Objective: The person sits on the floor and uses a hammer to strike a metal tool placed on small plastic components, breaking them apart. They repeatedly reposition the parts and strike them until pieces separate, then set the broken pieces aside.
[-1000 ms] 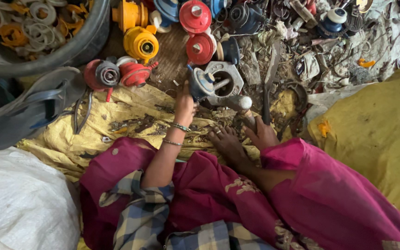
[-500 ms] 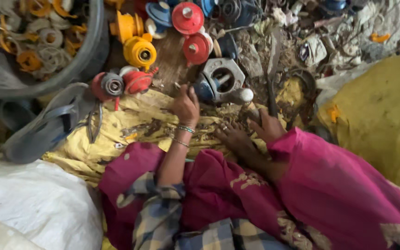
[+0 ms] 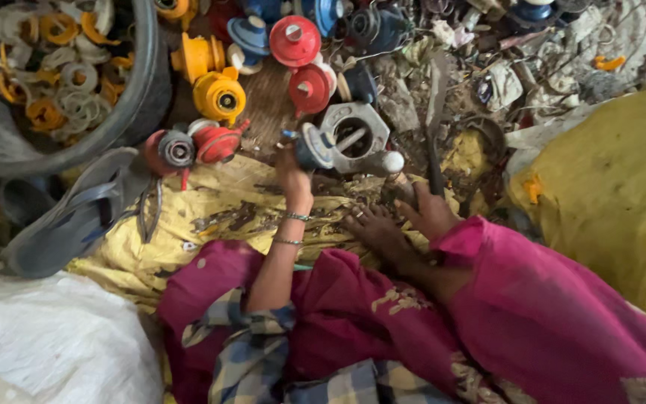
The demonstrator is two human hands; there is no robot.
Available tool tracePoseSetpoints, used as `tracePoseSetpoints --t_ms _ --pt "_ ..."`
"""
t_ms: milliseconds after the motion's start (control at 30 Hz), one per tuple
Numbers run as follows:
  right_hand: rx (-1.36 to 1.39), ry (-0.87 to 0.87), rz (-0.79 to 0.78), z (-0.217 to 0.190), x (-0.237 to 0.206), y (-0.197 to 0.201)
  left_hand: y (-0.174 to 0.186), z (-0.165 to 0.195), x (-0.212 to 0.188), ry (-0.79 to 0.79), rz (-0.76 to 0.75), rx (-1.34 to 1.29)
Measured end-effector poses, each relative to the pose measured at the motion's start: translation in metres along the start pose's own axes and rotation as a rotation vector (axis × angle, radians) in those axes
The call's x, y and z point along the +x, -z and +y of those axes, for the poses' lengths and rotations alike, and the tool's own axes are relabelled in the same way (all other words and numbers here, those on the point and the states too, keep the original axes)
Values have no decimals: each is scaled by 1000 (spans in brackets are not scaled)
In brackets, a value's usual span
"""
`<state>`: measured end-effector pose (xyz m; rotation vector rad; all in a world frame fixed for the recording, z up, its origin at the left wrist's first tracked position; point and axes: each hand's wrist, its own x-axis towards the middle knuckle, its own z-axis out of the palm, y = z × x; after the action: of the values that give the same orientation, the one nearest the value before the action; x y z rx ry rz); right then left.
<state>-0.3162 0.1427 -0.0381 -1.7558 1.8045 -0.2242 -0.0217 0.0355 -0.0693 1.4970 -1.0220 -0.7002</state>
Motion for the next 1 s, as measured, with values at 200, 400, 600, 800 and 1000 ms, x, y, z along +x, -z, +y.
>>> tracePoseSetpoints --t_ms 200,400,600,800,1000 --pt "-17 -51 -18 -9 -4 1 36 14 3 -357 75 -264" --pt "-14 -26 2 -4 -3 -1 22 4 5 -372 -50 374" --pt "-14 -45 -8 4 4 -6 10 2 5 -109 -54 528" --pt "-24 2 23 16 -2 -13 24 27 -7 -215 68 -183" --pt "-27 8 35 4 -2 -6 1 1 2 -128 -83 290"
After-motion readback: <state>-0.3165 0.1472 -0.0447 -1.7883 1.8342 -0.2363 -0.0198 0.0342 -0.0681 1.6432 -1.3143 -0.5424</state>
